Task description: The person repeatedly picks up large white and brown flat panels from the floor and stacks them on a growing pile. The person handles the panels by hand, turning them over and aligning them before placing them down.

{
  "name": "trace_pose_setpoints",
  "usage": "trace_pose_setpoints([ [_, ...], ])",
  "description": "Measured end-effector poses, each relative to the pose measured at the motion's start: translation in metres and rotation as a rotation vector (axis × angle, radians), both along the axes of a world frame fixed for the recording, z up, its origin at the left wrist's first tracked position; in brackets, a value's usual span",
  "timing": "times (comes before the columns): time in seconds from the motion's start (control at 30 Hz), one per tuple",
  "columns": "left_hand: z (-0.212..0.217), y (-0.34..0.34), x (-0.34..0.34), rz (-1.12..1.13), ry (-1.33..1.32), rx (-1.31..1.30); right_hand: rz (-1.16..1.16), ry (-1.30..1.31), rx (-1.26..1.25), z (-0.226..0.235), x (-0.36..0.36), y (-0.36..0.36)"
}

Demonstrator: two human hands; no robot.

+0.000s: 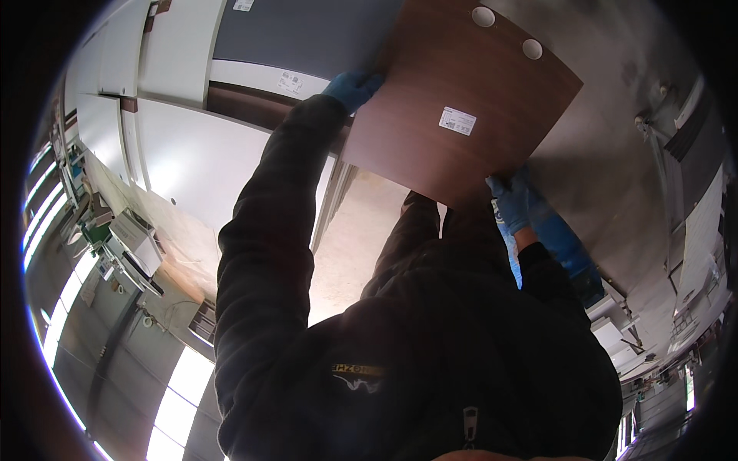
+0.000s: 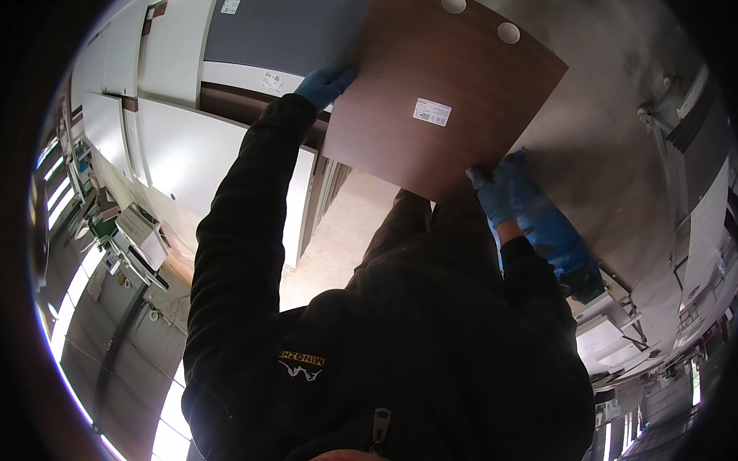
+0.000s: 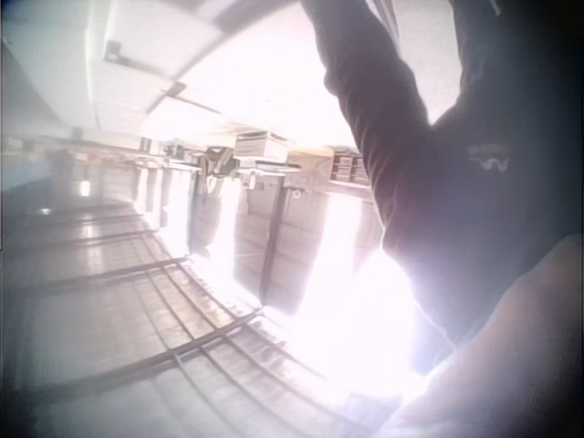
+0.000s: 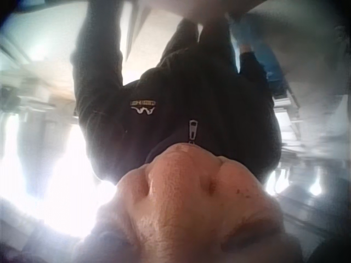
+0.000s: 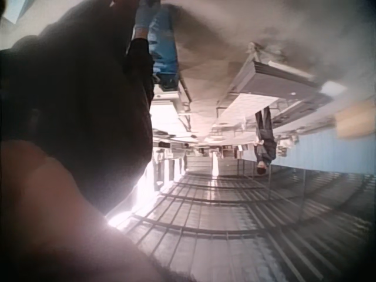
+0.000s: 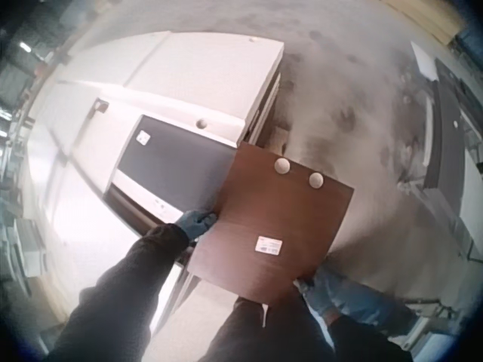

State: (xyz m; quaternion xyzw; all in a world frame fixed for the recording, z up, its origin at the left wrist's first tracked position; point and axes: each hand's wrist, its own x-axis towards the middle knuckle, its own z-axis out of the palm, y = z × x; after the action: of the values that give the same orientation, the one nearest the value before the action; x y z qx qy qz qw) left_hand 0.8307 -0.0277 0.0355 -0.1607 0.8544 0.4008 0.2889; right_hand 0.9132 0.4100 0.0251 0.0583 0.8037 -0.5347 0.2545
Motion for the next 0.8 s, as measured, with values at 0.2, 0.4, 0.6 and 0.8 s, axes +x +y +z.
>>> trace_pose_setpoints([
  [0.2, 0.015, 0.002, -0.003, 0.083, -0.053, 0.055, -0.005, 0.002, 0.051, -0.003, 0.005, 0.003],
  [0.4, 0.006, 0.004, -0.001, 0.046, 0.044, -0.061, -0.025, -0.112, 0.053, -0.023, 0.013, 0.012],
  [0.6, 0.001, 0.003, -0.005, 0.035, -0.064, -0.064, 0.001, -0.106, 0.083, -0.016, 0.008, 0.008],
  [0.8, 0.005, 0.021, 0.023, 0.226, 0.102, -0.057, 0.02, -0.137, 0.184, 0.022, -0.008, 0.016],
])
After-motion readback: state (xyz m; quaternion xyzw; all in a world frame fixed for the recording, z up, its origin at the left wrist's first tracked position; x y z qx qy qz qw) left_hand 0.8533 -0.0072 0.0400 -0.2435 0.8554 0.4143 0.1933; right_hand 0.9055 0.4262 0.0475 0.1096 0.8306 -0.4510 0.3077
